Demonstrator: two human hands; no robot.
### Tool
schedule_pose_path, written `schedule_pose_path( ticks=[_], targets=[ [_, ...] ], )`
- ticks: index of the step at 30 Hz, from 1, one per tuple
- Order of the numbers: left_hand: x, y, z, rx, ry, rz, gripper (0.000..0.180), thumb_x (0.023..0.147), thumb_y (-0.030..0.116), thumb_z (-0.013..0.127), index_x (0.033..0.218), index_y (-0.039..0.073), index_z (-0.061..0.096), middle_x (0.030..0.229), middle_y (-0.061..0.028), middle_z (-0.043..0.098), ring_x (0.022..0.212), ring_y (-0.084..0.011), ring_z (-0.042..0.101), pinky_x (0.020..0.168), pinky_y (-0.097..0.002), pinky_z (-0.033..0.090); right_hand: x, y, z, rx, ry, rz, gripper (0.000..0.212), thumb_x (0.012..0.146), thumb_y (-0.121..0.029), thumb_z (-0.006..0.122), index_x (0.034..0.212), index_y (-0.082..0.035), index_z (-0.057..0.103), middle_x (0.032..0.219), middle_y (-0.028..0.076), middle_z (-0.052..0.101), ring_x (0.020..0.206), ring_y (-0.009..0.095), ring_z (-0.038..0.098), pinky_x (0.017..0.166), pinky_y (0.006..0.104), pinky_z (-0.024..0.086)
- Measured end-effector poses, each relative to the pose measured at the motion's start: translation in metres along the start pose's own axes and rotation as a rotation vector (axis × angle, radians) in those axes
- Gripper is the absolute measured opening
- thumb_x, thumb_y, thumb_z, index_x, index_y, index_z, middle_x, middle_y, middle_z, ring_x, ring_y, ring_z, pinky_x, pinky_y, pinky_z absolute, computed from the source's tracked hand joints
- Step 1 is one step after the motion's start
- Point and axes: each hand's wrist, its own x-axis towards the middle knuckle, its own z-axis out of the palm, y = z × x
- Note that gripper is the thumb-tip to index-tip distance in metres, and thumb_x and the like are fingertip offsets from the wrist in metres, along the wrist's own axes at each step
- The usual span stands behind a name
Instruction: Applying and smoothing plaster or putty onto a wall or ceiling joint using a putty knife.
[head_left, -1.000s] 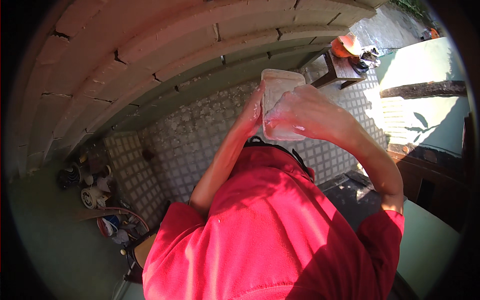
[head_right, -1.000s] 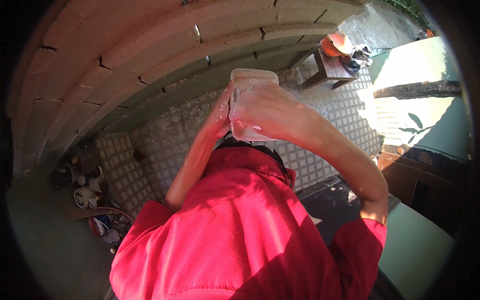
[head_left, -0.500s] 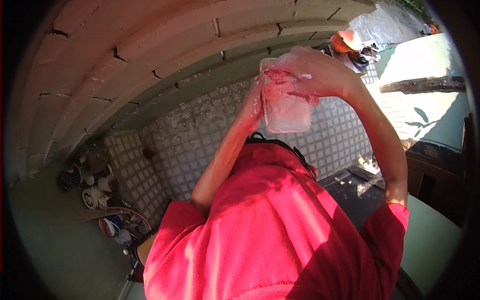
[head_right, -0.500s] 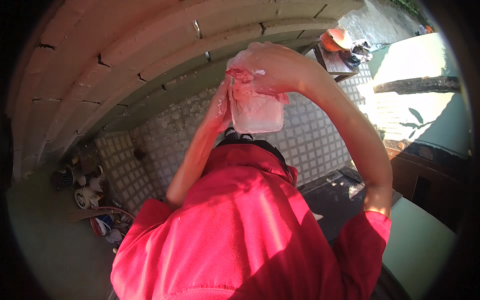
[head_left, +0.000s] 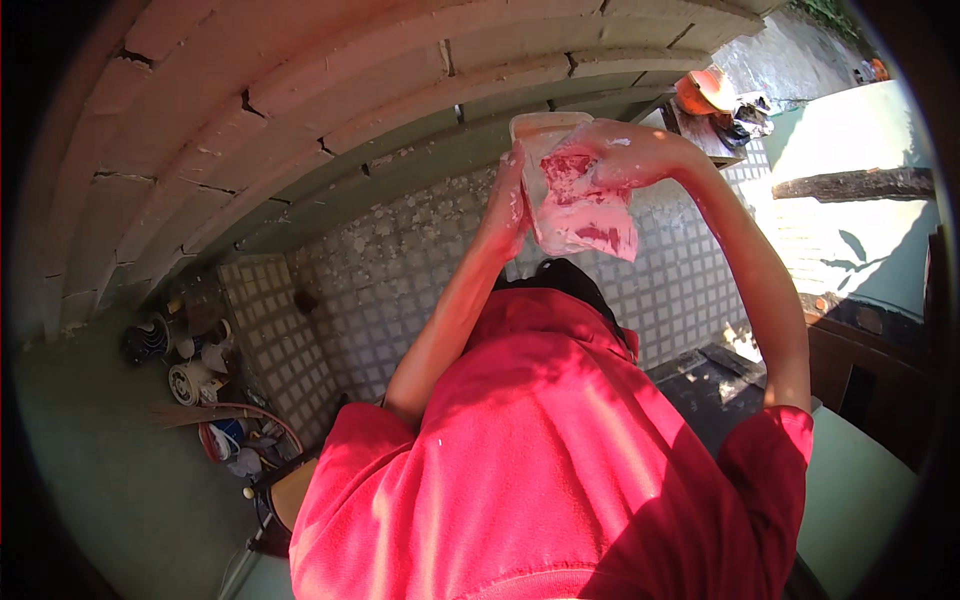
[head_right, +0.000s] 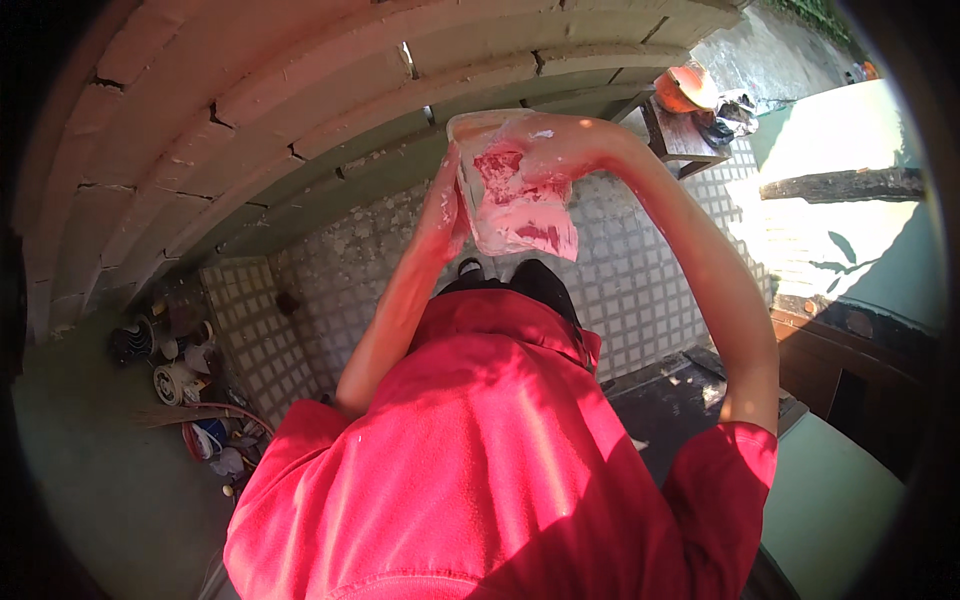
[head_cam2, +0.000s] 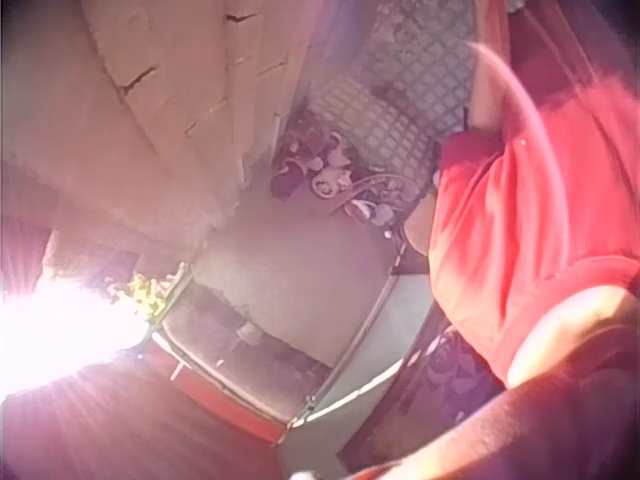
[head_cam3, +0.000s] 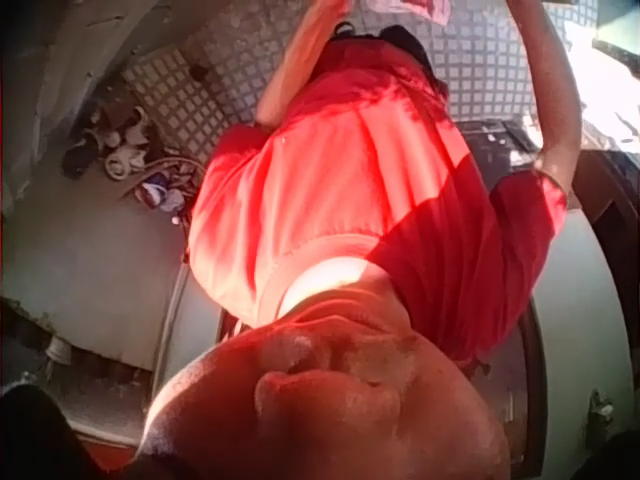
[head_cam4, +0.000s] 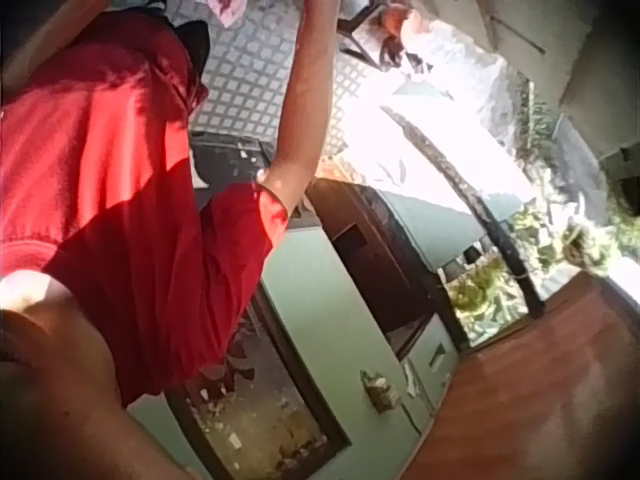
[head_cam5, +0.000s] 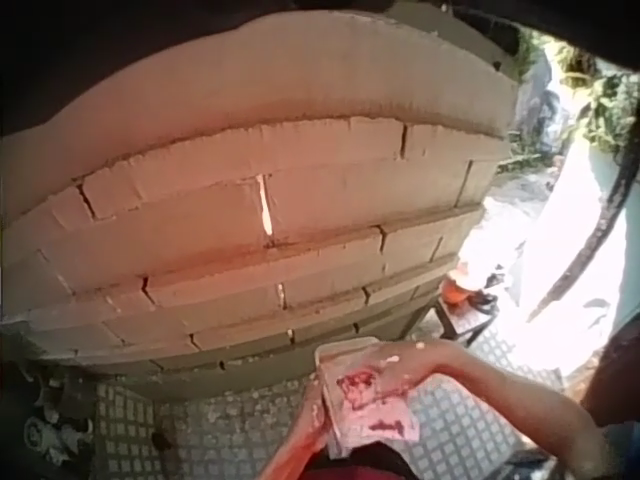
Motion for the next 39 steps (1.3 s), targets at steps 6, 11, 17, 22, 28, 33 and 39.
schedule_pose_path(
  ticks=[6,11,17,22,28,33,39],
  targets=[
    [0.005,-0.013,0.016,-0.015,0.051,0.073,0.066,0.096,0.055,0.039,0.139,0.005,0.033,0.134,-0.0124,0.047,0.120,-0.0223,0.050,0.099,-0.0394,0.044,-0.015,0.060,0.022,0.636,0.153,0.125,0.030,0.076,-0.012,0.065,0.104,0.000,0.062,0.085,0.003,0.064,0.083,0.014,0.061,0.075,0.0281,0.049],
    [0.020,-0.026,0.034,-0.011,0.172,0.123,0.059,0.095,0.055,0.040,0.132,0.008,0.036,0.128,-0.0112,0.050,0.114,-0.0202,0.054,0.094,-0.0379,0.047,-0.042,0.085,0.016,1.087,-0.002,0.130,0.032,0.075,-0.004,0.064,0.106,0.001,0.061,0.094,0.002,0.065,0.080,0.008,0.062,0.069,0.0208,0.051],
    [0.058,-0.065,0.063,-0.012,0.212,0.215,0.059,0.095,0.056,0.038,0.131,0.009,0.038,0.125,-0.0112,0.053,0.111,-0.0212,0.056,0.097,-0.0383,0.045,-0.092,0.119,0.017,1.238,0.251,0.049,0.033,0.079,-0.002,0.059,0.112,0.001,0.058,0.099,0.003,0.064,0.083,0.008,0.063,0.070,0.0217,0.052],
    [0.082,-0.098,0.084,-0.024,0.217,0.149,0.067,0.095,0.058,0.035,0.137,0.006,0.038,0.127,-0.0133,0.054,0.112,-0.0241,0.056,0.098,-0.0385,0.044,-0.132,0.167,0.033,1.453,0.402,-0.139,0.053,0.076,0.001,0.056,0.127,0.003,0.048,0.114,0.007,0.061,0.098,0.013,0.062,0.083,0.0262,0.052],
    [0.099,-0.135,0.112,-0.097,0.263,0.187,0.064,0.095,0.055,0.040,0.137,0.006,0.039,0.126,-0.0136,0.054,0.111,-0.0245,0.055,0.096,-0.0394,0.046,-0.161,0.203,0.055,1.572,0.467,-0.208,0.068,0.074,0.002,0.057,0.138,0.003,0.034,0.130,0.013,0.052,0.113,0.020,0.057,0.096,0.0318,0.047],
    [0.116,-0.140,0.120,-0.117,0.329,0.187,0.063,0.096,0.053,0.037,0.139,0.007,0.037,0.130,-0.0118,0.052,0.115,-0.0254,0.054,0.100,-0.0408,0.044,-0.164,0.217,0.045,1.471,0.569,-0.119,0.049,0.085,0.000,0.056,0.133,0.002,0.043,0.123,0.010,0.056,0.110,0.015,0.057,0.093,0.0297,0.047],
    [0.138,-0.129,0.103,-0.143,0.363,0.219,0.064,0.096,0.054,0.038,0.140,0.007,0.035,0.131,-0.0129,0.051,0.118,-0.0261,0.052,0.102,-0.0414,0.042,-0.144,0.212,0.033,1.472,0.673,-0.110,0.050,0.084,0.001,0.056,0.132,0.002,0.044,0.121,0.010,0.058,0.107,0.015,0.058,0.092,0.0303,0.048]
  ],
)
